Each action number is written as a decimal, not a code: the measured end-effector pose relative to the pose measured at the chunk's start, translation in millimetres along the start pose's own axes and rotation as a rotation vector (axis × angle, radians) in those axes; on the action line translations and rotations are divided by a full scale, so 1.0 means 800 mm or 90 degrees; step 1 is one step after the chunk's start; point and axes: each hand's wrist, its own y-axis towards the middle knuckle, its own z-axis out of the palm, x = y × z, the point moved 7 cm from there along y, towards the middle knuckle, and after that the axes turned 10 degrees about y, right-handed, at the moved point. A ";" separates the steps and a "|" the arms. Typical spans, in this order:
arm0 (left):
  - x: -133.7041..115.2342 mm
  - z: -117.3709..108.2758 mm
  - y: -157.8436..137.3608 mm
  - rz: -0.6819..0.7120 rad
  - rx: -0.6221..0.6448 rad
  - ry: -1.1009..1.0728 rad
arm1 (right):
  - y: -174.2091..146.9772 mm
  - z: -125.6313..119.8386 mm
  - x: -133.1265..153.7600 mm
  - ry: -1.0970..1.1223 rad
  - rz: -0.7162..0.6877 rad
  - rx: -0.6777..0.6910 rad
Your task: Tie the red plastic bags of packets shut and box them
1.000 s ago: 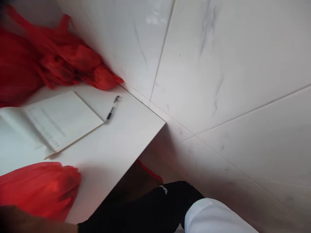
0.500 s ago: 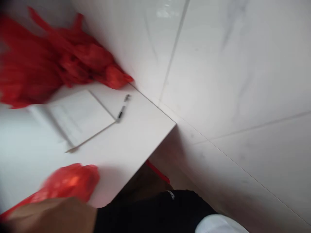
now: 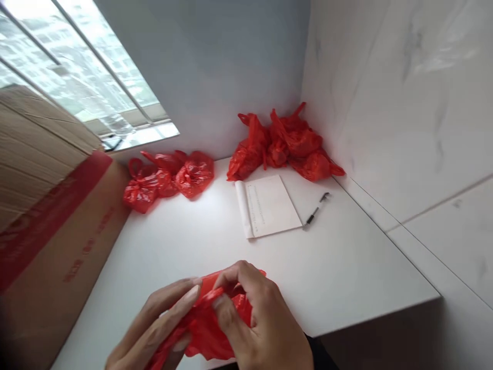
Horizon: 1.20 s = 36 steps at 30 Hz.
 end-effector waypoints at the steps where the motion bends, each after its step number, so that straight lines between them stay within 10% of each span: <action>1: 0.002 0.002 -0.003 0.019 -0.001 0.006 | 0.000 -0.002 -0.001 0.001 -0.003 0.006; 10: 0.083 -0.004 -0.068 -0.001 0.097 0.157 | -0.002 -0.109 -0.044 -0.091 0.038 -0.237; 20: 0.049 0.063 -0.040 0.113 0.084 0.112 | 0.012 -0.087 -0.070 0.052 0.028 -0.211; 28: 0.060 0.062 -0.040 0.103 0.123 0.072 | 0.017 -0.105 -0.092 0.070 0.031 -0.196; 36: 0.237 -0.069 -0.022 -0.432 -0.146 0.224 | 0.021 -0.127 -0.128 0.058 0.059 -0.226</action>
